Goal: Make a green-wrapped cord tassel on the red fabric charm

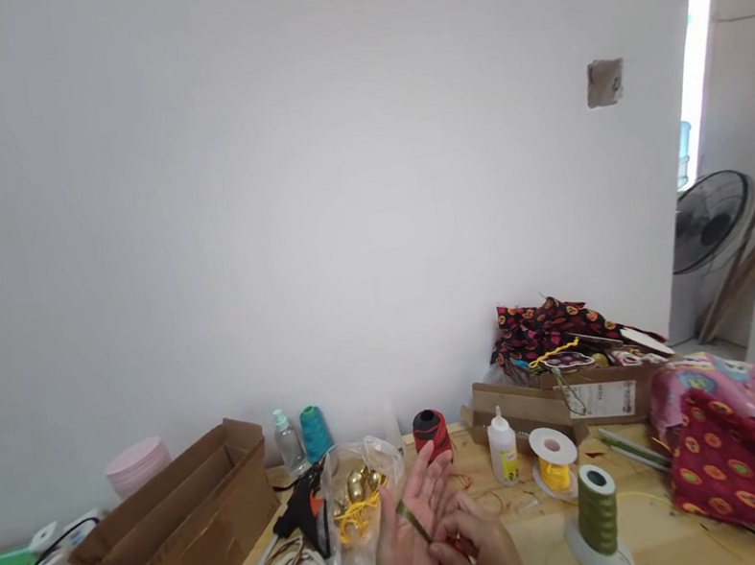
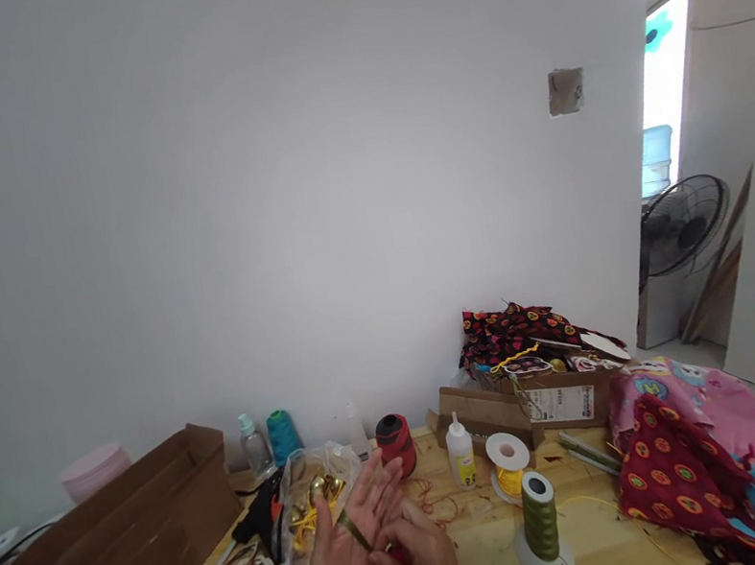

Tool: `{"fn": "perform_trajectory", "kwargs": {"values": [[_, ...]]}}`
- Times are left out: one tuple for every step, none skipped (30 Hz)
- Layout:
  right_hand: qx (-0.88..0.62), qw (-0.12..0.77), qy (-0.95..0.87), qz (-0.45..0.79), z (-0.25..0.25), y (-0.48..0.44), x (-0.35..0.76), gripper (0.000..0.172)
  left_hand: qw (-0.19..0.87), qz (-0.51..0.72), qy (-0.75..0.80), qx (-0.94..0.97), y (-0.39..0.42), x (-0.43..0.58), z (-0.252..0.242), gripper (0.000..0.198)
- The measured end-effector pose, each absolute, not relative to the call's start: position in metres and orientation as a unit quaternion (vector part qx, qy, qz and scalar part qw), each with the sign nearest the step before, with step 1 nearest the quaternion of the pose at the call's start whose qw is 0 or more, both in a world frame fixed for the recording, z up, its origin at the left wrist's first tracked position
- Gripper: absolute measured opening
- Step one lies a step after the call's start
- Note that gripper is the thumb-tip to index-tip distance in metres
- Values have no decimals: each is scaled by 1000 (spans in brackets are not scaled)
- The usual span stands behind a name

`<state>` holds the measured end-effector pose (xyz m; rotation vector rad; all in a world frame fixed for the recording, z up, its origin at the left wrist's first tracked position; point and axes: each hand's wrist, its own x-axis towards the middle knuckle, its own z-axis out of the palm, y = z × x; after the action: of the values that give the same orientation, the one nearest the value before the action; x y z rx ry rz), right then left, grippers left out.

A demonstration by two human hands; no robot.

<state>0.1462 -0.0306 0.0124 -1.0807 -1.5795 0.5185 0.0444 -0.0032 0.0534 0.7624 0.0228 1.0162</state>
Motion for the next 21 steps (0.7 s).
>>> {"fn": "perform_trajectory", "kwargs": {"values": [[-457,545,-667,222,12,-30,146,8,805,479,6,350,-3,44,54,68],[-455,542,-670,224,12,-30,146,7,806,485,1,340,-3,44,55,71],[-452,542,-672,223,11,-29,147,7,807,490,-4,329,-3,44,56,74],[-449,543,-674,222,12,-28,147,8,809,493,-5,320,-3,43,57,76],[-448,543,-676,219,12,-28,147,8,812,493,-6,312,-3,43,59,77],[-447,543,-677,215,12,-28,147,9,817,489,-7,306,-3,43,61,77],[-448,543,-678,211,12,-28,147,9,822,483,-8,301,-3,42,62,78],[-448,544,-679,207,13,-28,147,9,827,478,-9,294,-3,42,63,78],[-447,544,-681,202,14,-29,147,8,832,475,-10,287,-2,41,64,78],[-443,546,-684,196,15,-30,146,7,836,472,-10,279,-2,40,64,78],[-437,550,-687,185,16,-32,146,7,839,470,-9,273,-2,40,63,77],[-429,555,-691,171,17,-33,145,7,842,468,-6,268,-3,40,61,76],[-423,561,-694,152,18,-34,144,8,844,466,-1,266,-3,40,58,75],[-420,568,-696,131,18,-35,143,7,844,466,4,267,-4,41,53,72],[-419,572,-696,110,19,-36,142,7,843,466,12,270,-4,42,49,69],[-421,575,-695,92,18,-36,141,8,841,467,22,275,-5,44,44,66],[-427,576,-692,79,18,-36,141,9,838,467,33,280,-6,45,40,63],[-433,577,-689,72,17,-36,140,10,835,469,42,285,-6,47,37,61],[-438,577,-686,72,16,-36,140,10,832,471,49,289,-7,49,35,60],[-442,577,-683,75,15,-36,141,11,831,473,55,288,-6,50,35,60],[-444,578,-680,81,13,-35,141,12,830,477,59,284,-6,50,35,60]]}}
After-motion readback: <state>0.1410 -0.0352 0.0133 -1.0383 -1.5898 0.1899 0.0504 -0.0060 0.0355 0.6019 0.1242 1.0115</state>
